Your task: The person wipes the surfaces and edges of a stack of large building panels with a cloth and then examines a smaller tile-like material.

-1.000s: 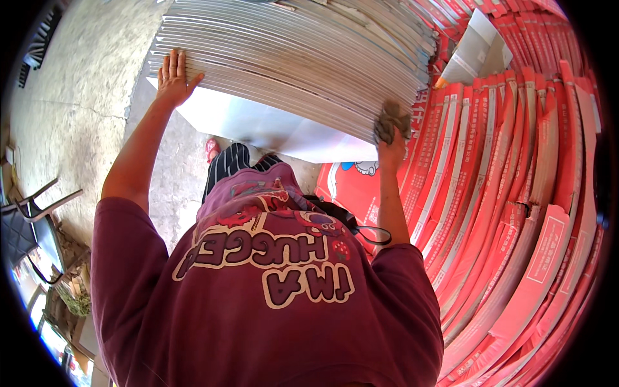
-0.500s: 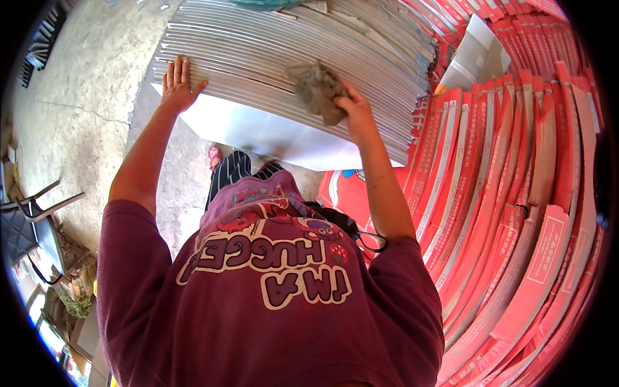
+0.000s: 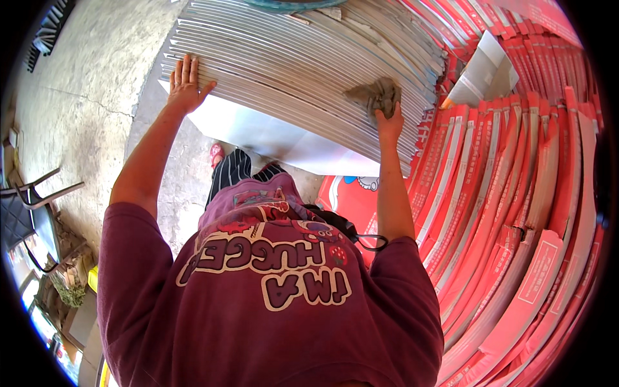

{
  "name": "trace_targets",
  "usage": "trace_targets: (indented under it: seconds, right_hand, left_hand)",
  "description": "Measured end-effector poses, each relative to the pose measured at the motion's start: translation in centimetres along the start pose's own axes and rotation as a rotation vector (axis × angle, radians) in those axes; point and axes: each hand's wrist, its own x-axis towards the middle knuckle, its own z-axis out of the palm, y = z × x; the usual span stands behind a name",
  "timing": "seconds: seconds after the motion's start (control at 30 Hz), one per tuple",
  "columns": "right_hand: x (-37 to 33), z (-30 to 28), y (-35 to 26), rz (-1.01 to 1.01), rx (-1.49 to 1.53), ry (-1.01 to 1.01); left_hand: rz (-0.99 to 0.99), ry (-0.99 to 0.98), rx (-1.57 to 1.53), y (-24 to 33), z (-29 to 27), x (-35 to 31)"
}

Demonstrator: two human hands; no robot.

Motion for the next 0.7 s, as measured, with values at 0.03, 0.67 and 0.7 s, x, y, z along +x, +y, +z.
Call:
trace_targets:
  seconds: [0.03, 0.67, 0.7]
  right_hand:
    - [0.0, 0.3, -0.2, 0.024, -0.075, 0.035]
    - [0.9, 11.1, -18.6, -0.660, -0.134, -0.183]
    - [1.2, 11.5, -18.8, -0.680, -0.158, -0.173]
  left_hand:
    - [0.012, 0.021, -0.015, 0.1, 0.1, 0.0]
    - [0.013, -0.004, -0.052, 0.4, -1.0, -0.2]
    - [0.019, 0.013, -0.049, 0.4, -0.9, -0.1]
